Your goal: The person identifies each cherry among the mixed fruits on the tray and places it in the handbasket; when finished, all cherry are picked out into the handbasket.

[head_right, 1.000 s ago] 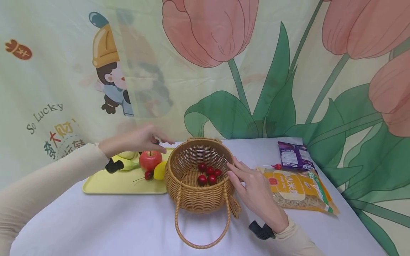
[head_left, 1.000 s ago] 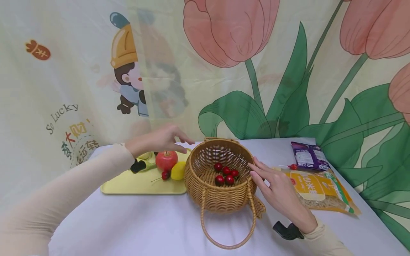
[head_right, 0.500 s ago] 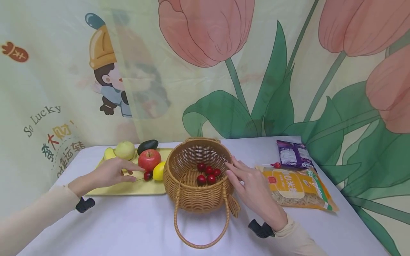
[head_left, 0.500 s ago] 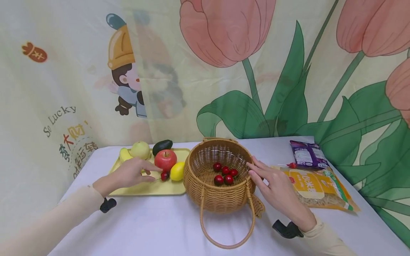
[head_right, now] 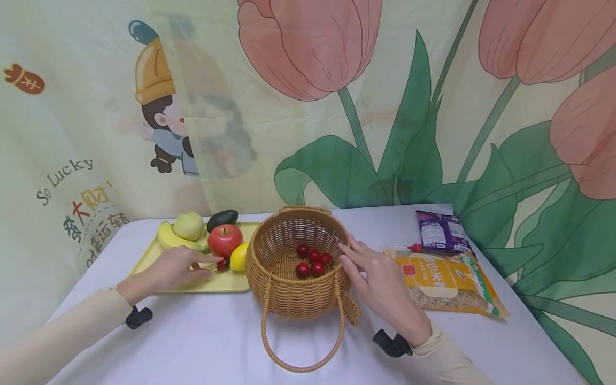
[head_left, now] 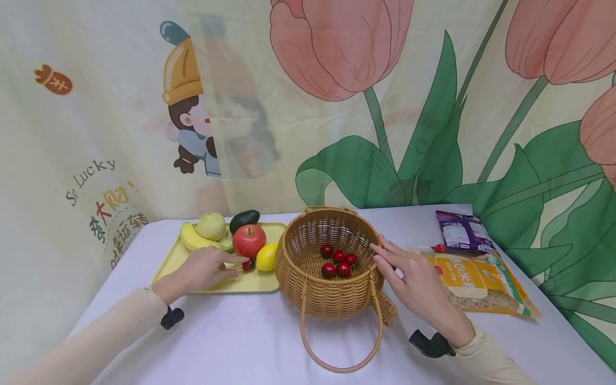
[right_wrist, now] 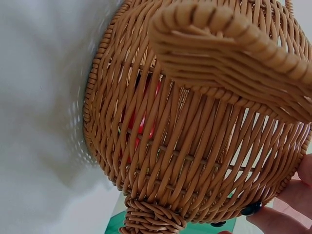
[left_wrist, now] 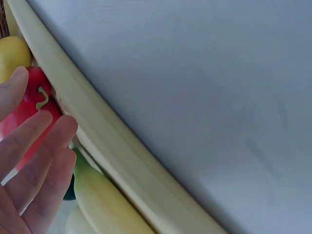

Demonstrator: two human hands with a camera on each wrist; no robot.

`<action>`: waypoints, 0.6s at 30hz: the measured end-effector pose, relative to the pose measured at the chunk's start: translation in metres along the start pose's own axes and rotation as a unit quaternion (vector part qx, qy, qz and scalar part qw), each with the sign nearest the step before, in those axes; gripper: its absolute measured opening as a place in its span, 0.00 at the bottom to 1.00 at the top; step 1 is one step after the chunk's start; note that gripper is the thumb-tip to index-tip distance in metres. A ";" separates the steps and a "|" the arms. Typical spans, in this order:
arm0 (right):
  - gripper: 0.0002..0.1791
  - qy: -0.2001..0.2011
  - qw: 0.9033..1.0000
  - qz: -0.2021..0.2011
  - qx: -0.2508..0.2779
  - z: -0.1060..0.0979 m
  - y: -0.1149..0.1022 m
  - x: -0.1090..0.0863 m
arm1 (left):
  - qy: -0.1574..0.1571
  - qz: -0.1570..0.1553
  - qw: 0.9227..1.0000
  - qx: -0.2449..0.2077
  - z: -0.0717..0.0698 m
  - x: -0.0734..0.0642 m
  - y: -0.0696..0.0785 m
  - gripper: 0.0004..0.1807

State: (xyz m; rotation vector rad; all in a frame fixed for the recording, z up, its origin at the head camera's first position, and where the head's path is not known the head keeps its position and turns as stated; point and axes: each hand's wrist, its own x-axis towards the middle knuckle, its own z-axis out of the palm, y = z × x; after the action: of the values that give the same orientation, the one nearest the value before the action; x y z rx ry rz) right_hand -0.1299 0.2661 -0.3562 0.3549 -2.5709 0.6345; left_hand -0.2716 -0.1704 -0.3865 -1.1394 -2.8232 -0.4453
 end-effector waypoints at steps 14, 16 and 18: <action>0.21 0.005 1.000 -0.001 -0.003 0.001 -0.001 0.000 | 0.029 -0.022 0.999 0.021 0.014 0.008 0.007 0.18; 0.21 0.006 1.000 -0.003 -0.003 0.001 -0.001 0.000 | 0.030 -0.027 0.999 0.020 0.015 0.007 0.007 0.18; 0.21 0.007 1.000 -0.004 -0.003 0.000 -0.001 0.000 | 0.031 -0.030 0.999 0.018 0.016 0.007 0.007 0.18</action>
State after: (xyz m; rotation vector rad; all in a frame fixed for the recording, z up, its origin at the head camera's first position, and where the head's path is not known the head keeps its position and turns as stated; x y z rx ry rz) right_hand -0.1300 0.2653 -0.3562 0.3584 -2.5559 0.6244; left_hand -0.2708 -0.1561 -0.3987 -1.0195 -2.8064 -0.4243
